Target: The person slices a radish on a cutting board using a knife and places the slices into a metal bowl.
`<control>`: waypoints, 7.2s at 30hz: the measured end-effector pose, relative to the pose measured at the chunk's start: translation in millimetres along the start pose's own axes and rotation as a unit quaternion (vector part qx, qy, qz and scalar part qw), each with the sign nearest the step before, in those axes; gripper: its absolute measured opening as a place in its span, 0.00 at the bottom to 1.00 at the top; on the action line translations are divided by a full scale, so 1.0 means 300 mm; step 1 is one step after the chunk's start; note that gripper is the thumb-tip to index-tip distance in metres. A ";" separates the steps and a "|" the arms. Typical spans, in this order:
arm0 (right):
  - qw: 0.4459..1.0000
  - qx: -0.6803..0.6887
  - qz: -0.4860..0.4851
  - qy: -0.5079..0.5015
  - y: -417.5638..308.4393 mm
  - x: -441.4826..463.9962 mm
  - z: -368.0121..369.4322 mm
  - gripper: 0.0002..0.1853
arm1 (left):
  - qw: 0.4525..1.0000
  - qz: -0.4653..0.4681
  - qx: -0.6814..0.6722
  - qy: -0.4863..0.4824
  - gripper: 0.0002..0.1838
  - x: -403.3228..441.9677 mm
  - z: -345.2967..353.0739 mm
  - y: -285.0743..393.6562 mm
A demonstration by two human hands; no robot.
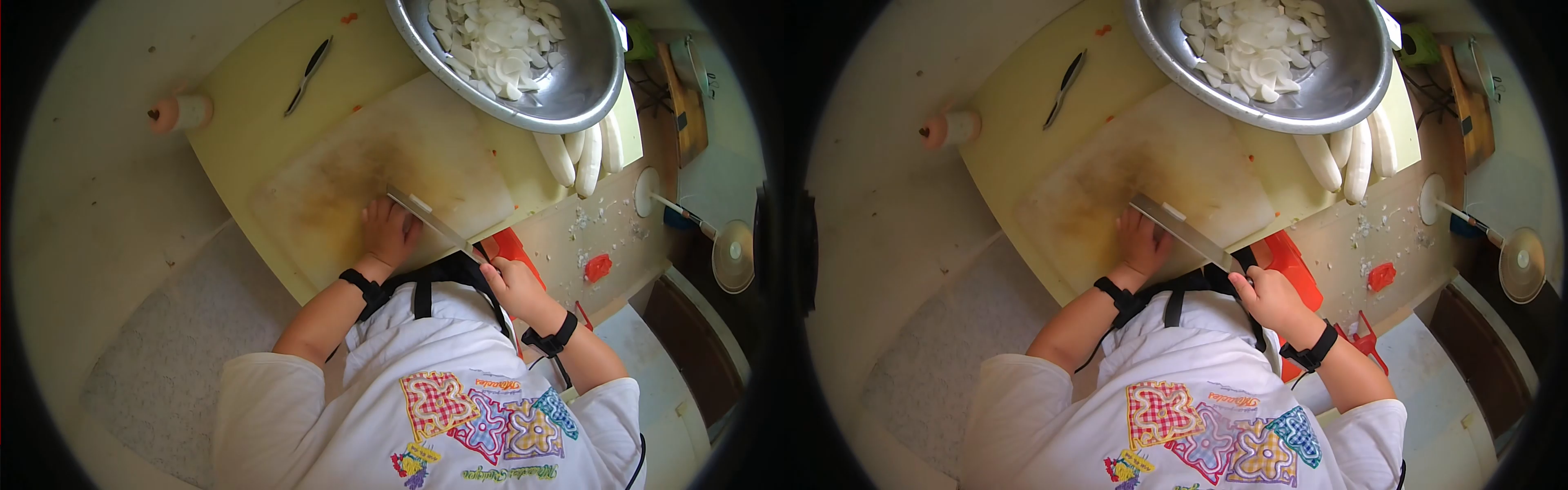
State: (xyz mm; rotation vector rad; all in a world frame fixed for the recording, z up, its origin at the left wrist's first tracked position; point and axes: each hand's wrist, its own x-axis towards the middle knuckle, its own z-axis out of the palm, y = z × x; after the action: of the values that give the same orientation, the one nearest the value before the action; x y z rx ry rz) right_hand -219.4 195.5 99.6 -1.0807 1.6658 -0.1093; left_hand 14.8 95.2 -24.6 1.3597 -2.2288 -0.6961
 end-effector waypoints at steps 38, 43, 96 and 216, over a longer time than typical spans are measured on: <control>0.953 -0.151 -0.122 0.231 0.052 -0.078 -0.089 0.24 | 0.936 -0.160 -0.236 0.208 0.08 0.104 -0.262 -0.063; 0.901 -0.243 -0.216 0.287 0.128 -0.135 -0.174 0.18 | 0.978 -0.024 -0.155 -0.137 0.19 0.275 -0.412 0.221; 0.957 -0.030 -0.131 0.259 0.283 -0.171 -0.108 0.23 | 0.957 -0.215 0.008 -0.193 0.23 -0.015 -0.142 0.039; 0.843 -0.304 -0.329 0.299 0.157 -0.237 -0.241 0.16 | 0.884 0.002 -0.027 -0.467 0.36 0.398 -0.352 0.532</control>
State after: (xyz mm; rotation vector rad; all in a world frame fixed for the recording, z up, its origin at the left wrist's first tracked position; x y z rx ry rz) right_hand -306.1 240.6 153.5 -2.2730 1.8331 -0.4164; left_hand -81.2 29.8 168.7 1.0902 -2.8536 -1.6719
